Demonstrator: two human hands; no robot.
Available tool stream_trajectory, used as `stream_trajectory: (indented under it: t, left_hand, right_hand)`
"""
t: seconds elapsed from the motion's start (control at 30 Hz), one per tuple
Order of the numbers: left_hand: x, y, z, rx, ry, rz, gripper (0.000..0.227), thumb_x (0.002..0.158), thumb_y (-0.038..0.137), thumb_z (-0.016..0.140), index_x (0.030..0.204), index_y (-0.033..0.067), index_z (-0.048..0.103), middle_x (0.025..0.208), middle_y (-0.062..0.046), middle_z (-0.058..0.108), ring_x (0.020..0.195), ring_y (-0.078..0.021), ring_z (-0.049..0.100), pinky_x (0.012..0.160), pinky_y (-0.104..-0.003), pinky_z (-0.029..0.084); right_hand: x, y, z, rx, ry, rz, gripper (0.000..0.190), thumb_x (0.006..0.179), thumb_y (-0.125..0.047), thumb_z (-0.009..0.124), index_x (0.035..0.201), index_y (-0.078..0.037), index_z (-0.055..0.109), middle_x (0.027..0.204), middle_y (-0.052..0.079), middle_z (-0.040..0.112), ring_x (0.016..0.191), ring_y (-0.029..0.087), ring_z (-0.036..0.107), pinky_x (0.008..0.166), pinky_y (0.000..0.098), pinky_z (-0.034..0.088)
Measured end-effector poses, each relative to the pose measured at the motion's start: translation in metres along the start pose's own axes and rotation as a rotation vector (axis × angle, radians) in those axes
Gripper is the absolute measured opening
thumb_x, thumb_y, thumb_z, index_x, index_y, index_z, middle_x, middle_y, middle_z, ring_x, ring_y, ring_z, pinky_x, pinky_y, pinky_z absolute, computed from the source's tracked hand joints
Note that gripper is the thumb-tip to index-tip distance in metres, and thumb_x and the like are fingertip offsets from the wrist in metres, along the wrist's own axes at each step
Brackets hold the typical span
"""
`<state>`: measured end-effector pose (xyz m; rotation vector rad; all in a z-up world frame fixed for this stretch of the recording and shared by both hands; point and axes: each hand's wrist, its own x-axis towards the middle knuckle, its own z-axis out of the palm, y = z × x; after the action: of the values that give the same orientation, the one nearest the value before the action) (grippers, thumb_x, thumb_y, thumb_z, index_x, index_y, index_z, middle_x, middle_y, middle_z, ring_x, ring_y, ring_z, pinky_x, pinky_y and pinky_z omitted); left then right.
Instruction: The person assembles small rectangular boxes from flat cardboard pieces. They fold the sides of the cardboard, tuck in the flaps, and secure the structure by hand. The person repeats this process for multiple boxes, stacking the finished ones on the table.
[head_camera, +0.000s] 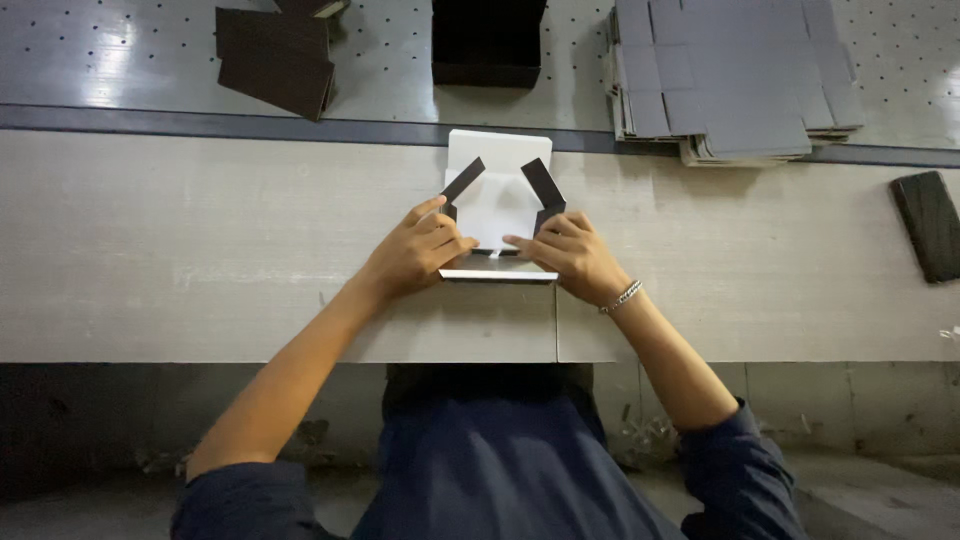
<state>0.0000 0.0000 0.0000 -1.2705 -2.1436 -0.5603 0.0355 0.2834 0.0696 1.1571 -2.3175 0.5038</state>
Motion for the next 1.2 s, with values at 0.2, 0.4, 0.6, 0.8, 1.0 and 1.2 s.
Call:
stream_trajectory:
  t: [0.2, 0.4, 0.6, 0.8, 1.0, 1.2]
  left_hand:
    - [0.003, 0.001, -0.003, 0.096, 0.034, 0.027, 0.021, 0.101, 0.017, 0.065, 0.12, 0.0188, 0.074, 0.077, 0.0, 0.061, 0.089, -0.0144, 0.062, 0.117, -0.043, 0.041]
    - [0.005, 0.002, -0.004, -0.042, 0.055, 0.001, 0.02, 0.102, 0.025, 0.061, 0.115, 0.0163, 0.074, 0.096, 0.0, 0.065, 0.097, -0.0155, 0.063, 0.115, -0.044, 0.044]
    - [0.005, 0.007, -0.001, -0.056, 0.041, -0.034, 0.018, 0.103, 0.016, 0.06, 0.113, 0.0149, 0.075, 0.084, 0.002, 0.067, 0.085, -0.0125, 0.068, 0.117, -0.04, 0.043]
    - [0.024, 0.006, -0.022, -0.214, -0.12, -0.163, 0.008, 0.1, 0.018, 0.066, 0.097, 0.0152, 0.073, 0.083, 0.002, 0.069, 0.083, -0.0121, 0.07, 0.113, -0.037, 0.042]
    - [0.028, 0.0, -0.017, -0.216, -0.21, -0.159, 0.009, 0.099, 0.022, 0.067, 0.093, 0.0162, 0.07, 0.078, 0.002, 0.069, 0.077, -0.0123, 0.07, 0.098, -0.031, 0.051]
    - [0.028, 0.007, -0.017, -0.156, -0.024, -0.11, 0.014, 0.104, 0.023, 0.063, 0.104, 0.0173, 0.075, 0.075, 0.001, 0.065, 0.072, -0.0116, 0.065, 0.097, -0.031, 0.05]
  right_hand:
    - [-0.024, 0.027, 0.035, 0.027, 0.015, 0.026, 0.021, 0.095, -0.013, 0.071, 0.117, -0.011, 0.073, 0.076, 0.005, 0.072, 0.087, 0.02, 0.067, 0.085, 0.0323, 0.046]
    - [0.003, 0.012, 0.015, 0.002, -0.04, -0.063, 0.006, 0.097, -0.015, 0.069, 0.1, -0.014, 0.073, 0.078, 0.002, 0.075, 0.075, 0.014, 0.067, 0.088, 0.0318, 0.044]
    - [-0.002, 0.02, 0.033, 0.189, -0.063, 0.098, 0.012, 0.094, -0.023, 0.074, 0.101, -0.013, 0.07, 0.071, 0.0, 0.07, 0.066, 0.016, 0.065, 0.083, 0.031, 0.046]
    - [0.013, 0.017, 0.019, 0.245, -0.141, 0.098, 0.011, 0.087, -0.012, 0.078, 0.089, -0.015, 0.068, 0.082, -0.002, 0.071, 0.069, 0.017, 0.065, 0.082, 0.0323, 0.045]
    - [0.026, 0.015, 0.009, 0.281, -0.151, 0.139, 0.013, 0.083, -0.01, 0.083, 0.087, -0.01, 0.07, 0.074, 0.003, 0.071, 0.063, 0.018, 0.066, 0.077, 0.0329, 0.049]
    - [0.017, 0.013, 0.019, 0.238, -0.039, 0.08, 0.008, 0.09, -0.01, 0.076, 0.098, -0.01, 0.075, 0.075, 0.004, 0.071, 0.063, 0.019, 0.066, 0.079, 0.032, 0.048]
